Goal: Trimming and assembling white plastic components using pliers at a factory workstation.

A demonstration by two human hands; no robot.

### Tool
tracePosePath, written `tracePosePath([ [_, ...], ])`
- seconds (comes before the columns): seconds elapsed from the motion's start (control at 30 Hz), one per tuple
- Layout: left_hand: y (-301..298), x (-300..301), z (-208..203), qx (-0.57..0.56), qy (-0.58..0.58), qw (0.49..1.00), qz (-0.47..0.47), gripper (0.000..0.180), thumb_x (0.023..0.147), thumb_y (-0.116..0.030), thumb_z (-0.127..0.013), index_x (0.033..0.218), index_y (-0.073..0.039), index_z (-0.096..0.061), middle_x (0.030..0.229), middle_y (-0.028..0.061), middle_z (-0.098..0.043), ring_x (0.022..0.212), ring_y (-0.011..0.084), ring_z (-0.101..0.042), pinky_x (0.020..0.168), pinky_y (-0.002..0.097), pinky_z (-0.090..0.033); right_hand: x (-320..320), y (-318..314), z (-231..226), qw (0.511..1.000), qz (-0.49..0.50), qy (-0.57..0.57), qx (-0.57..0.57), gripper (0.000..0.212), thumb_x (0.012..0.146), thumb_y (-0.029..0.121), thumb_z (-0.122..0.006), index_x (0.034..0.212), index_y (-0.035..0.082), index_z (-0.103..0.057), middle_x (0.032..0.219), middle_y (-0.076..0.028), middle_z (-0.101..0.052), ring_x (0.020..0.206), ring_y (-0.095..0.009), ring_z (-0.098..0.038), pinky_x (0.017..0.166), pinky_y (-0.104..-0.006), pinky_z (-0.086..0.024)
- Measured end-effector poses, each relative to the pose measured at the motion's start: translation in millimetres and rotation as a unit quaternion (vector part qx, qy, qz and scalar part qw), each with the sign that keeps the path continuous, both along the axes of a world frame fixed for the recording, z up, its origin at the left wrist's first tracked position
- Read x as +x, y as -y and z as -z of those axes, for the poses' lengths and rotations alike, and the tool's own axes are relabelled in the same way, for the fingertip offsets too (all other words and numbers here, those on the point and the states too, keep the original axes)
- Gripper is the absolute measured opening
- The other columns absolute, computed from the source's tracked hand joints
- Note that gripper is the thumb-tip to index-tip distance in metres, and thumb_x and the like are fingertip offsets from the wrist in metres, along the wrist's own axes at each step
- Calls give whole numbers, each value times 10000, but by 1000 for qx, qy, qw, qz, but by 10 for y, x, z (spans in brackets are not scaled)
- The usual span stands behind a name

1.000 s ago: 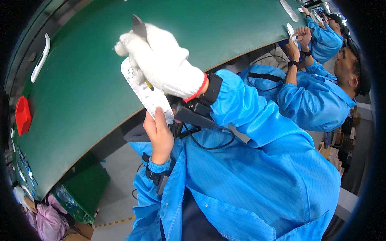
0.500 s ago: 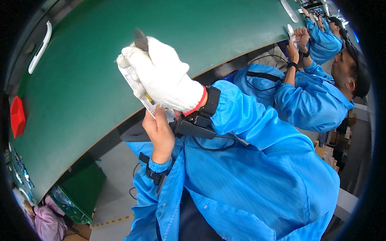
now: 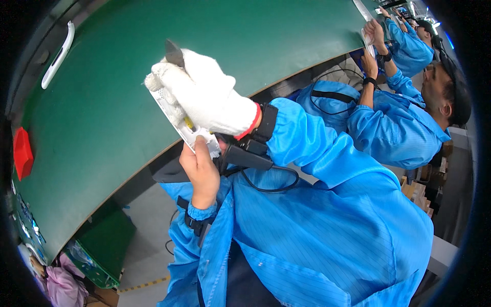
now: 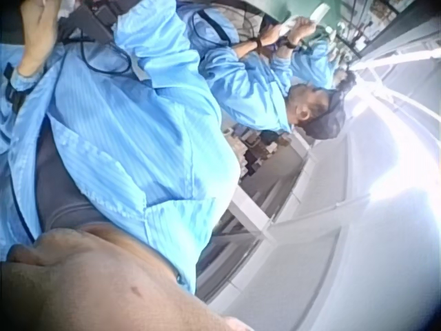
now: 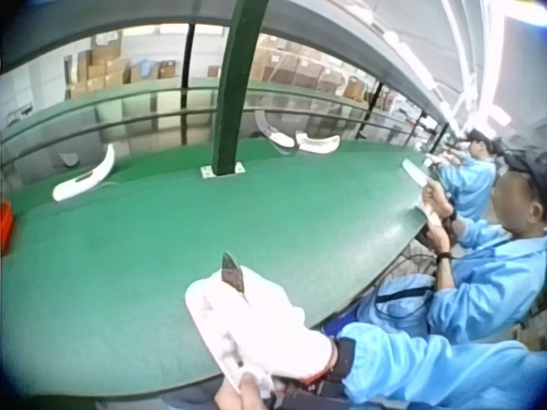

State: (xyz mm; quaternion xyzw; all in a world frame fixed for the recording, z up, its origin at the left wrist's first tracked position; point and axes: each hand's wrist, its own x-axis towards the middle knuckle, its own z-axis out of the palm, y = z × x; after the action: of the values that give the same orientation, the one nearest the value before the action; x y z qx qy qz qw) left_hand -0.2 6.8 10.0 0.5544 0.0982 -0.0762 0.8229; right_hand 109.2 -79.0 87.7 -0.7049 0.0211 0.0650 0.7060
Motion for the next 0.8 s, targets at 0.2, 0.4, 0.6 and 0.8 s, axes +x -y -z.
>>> tracePosePath([
  [0.2,26,37,15,-24,-13,1000,8,275,1075,-145,-382,1054,59,-565,799,104,-676,644,139,-614,622,298,-518,13,136,-118,999,-20,23,-39,303,1017,277,-557,1041,-11,-646,743,-39,-635,604,-81,-581,521,-249,-494],
  [0.4,-6,27,13,-10,-10,1000,16,288,1080,-169,-373,1072,45,-566,802,108,-659,654,152,-609,616,297,-510,10,95,-140,999,-24,-21,13,306,1012,279,-565,1060,-16,-632,852,-69,-680,637,-87,-593,521,-249,-505],
  [0.6,-39,10,30,0,-10,1000,24,286,1080,-170,-377,1068,44,-566,794,109,-659,640,155,-606,603,301,-507,37,79,-85,1000,-10,-24,9,324,1006,294,-575,1064,-21,-628,851,-80,-688,663,-103,-605,533,-266,-515],
  [0.8,-77,15,-25,-4,-24,999,28,278,1076,-134,-377,1028,65,-564,804,101,-664,664,136,-608,633,293,-513,70,20,35,997,-4,46,-64,347,1007,313,-575,1030,-26,-646,780,-65,-672,657,-109,-609,574,-276,-516],
])
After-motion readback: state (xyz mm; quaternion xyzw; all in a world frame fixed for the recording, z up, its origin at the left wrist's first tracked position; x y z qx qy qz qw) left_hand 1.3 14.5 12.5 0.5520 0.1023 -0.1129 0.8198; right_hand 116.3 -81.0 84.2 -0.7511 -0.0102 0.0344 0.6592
